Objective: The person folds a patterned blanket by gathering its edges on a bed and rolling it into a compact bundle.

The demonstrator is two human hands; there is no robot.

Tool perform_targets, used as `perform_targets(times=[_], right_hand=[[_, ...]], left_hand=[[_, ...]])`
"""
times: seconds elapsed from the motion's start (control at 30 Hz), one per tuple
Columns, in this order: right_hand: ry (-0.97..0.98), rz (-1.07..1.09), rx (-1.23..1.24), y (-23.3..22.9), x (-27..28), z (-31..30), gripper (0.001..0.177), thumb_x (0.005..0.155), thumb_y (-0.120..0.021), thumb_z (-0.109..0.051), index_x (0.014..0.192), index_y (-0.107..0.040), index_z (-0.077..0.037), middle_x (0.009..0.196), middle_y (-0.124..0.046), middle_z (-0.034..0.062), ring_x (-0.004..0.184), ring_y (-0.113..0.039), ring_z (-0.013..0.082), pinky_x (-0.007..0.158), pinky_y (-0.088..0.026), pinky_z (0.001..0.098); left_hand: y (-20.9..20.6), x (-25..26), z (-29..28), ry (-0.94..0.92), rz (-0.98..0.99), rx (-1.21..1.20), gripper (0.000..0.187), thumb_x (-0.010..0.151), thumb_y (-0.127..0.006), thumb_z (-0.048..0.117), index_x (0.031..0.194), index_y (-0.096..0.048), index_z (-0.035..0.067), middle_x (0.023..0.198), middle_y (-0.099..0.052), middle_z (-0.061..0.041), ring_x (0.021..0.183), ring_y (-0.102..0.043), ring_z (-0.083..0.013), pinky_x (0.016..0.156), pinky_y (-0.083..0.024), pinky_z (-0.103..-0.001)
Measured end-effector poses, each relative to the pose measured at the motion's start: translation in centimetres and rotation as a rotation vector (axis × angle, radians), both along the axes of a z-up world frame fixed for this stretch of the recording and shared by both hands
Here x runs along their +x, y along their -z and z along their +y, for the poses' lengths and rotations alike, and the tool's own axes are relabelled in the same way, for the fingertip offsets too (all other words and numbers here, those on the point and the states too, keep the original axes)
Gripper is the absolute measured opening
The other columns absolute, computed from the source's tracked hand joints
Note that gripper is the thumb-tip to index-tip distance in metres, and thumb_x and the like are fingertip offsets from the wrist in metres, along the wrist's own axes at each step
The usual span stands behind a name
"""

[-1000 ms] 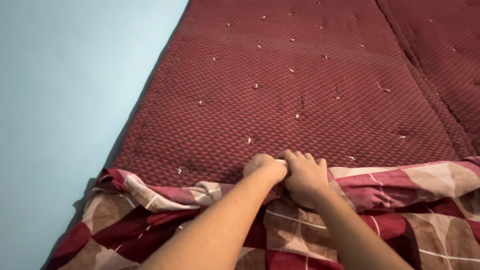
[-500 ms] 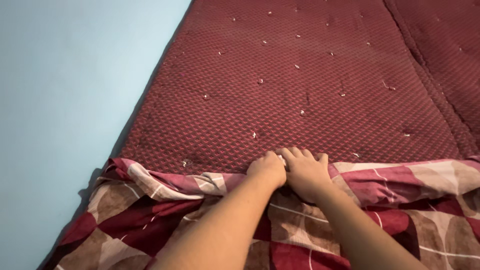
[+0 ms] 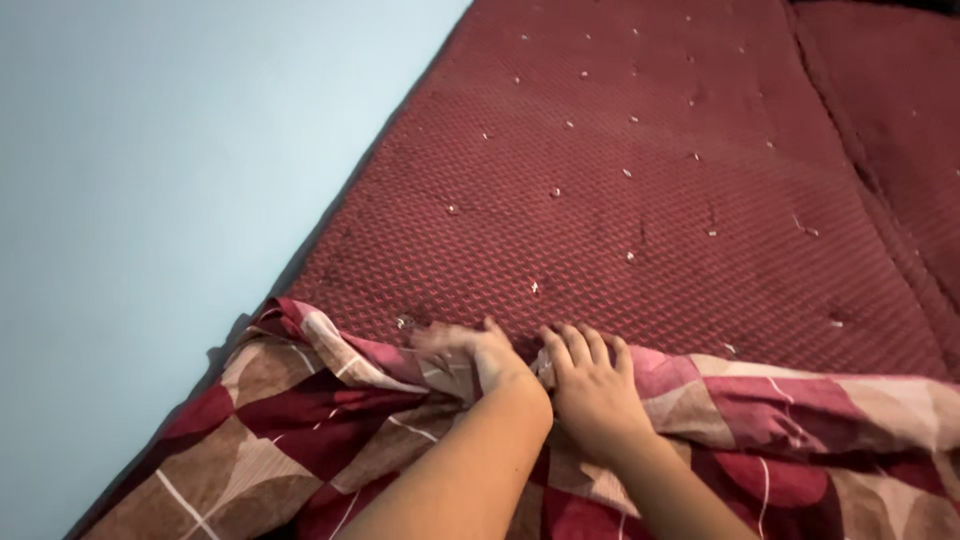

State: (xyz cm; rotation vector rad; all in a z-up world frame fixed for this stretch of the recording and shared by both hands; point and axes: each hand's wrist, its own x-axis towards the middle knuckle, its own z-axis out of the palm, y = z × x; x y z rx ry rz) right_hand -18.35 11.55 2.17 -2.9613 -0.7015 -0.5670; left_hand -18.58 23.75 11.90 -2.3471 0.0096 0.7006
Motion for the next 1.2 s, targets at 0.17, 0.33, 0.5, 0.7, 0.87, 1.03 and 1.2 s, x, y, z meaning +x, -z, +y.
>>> perform_targets(times=[0.17, 0.33, 0.5, 0.7, 0.87, 1.03, 1.2], right_hand=[[0.118, 0.121, -0.1, -0.9, -0.6, 2.0, 0.063, 0.092, -0.048, -0.033, 0.149, -0.042, -0.007, 0.146, -0.048, 0.0166, 0.134, -0.04, 0.0355, 0.114, -0.023, 0.0588], [0.152, 0.134, -0.194, -0.6, -0.3, 2.6, 0.067, 0.089, -0.048, -0.033, 0.151, -0.04, -0.009, 0.15, -0.045, 0.0191, 0.136, -0.037, 0.037, 0.113, -0.02, 0.0602], [0.192, 0.166, -0.159, -0.4, -0.1, 2.9, 0.068, 0.09, -0.047, -0.036, 0.152, -0.039, -0.01, 0.152, -0.043, 0.016, 0.138, -0.036, 0.0327, 0.117, -0.017, 0.0577], [0.186, 0.151, -0.131, -0.5, -0.5, 3.0, 0.07, 0.089, -0.048, -0.037, 0.153, -0.039, -0.011, 0.151, -0.043, 0.0161, 0.139, -0.035, 0.0328, 0.118, -0.016, 0.0568], [0.21, 0.207, -0.158, -0.5, -0.5, 3.1, 0.072, 0.088, -0.049, -0.04, 0.153, -0.037, -0.013, 0.153, -0.04, 0.0167, 0.139, -0.033, 0.0347, 0.117, -0.014, 0.0593], [0.195, 0.229, -0.191, -0.5, -0.2, 3.0, 0.073, 0.088, -0.048, -0.042, 0.154, -0.035, -0.011, 0.155, -0.037, 0.0195, 0.142, -0.03, 0.0378, 0.116, -0.013, 0.0628], [0.062, -0.004, -0.296, 1.0, 0.3, 2.8, 0.07, 0.085, -0.049, -0.04, 0.146, -0.043, -0.005, 0.15, -0.043, 0.026, 0.144, -0.035, 0.0456, 0.114, -0.023, 0.0663]], left_hand=[[1.8, 0.9, 1.6, -0.341, 0.037, -0.354, 0.102, 0.104, -0.031, 0.071, 0.165, 0.016, 0.005, 0.158, -0.024, -0.047, 0.12, -0.05, -0.0707, 0.083, -0.052, -0.07], [4.3, 2.2, 1.8, -0.312, -0.013, -0.376, 0.092, 0.107, -0.037, 0.061, 0.165, 0.009, 0.007, 0.154, -0.035, -0.044, 0.116, -0.057, -0.0673, 0.08, -0.057, -0.067], [6.0, 2.8, 2.5, -0.147, 0.028, -0.14, 0.099, 0.102, -0.055, 0.044, 0.165, 0.012, 0.005, 0.15, -0.04, -0.045, 0.11, -0.061, -0.0649, 0.076, -0.06, -0.063], [5.6, 2.3, 2.3, -0.051, 0.05, -0.077, 0.103, 0.099, -0.061, 0.04, 0.165, 0.011, 0.005, 0.149, -0.041, -0.046, 0.109, -0.063, -0.0632, 0.075, -0.06, -0.061], [5.1, 2.0, 2.2, -0.025, 0.051, -0.027, 0.107, 0.097, -0.066, 0.036, 0.165, 0.011, 0.004, 0.148, -0.041, -0.046, 0.107, -0.064, -0.0617, 0.075, -0.06, -0.06], [5.4, 1.7, 2.5, -0.046, 0.027, 0.029, 0.111, 0.095, -0.071, 0.032, 0.165, 0.01, 0.003, 0.147, -0.042, -0.046, 0.106, -0.064, -0.0602, 0.074, -0.06, -0.059], [7.6, 0.2, 1.3, -0.048, 0.025, 0.078, 0.115, 0.093, -0.077, 0.029, 0.165, 0.01, 0.003, 0.146, -0.043, -0.046, 0.104, -0.065, -0.0587, 0.073, -0.06, -0.057]])
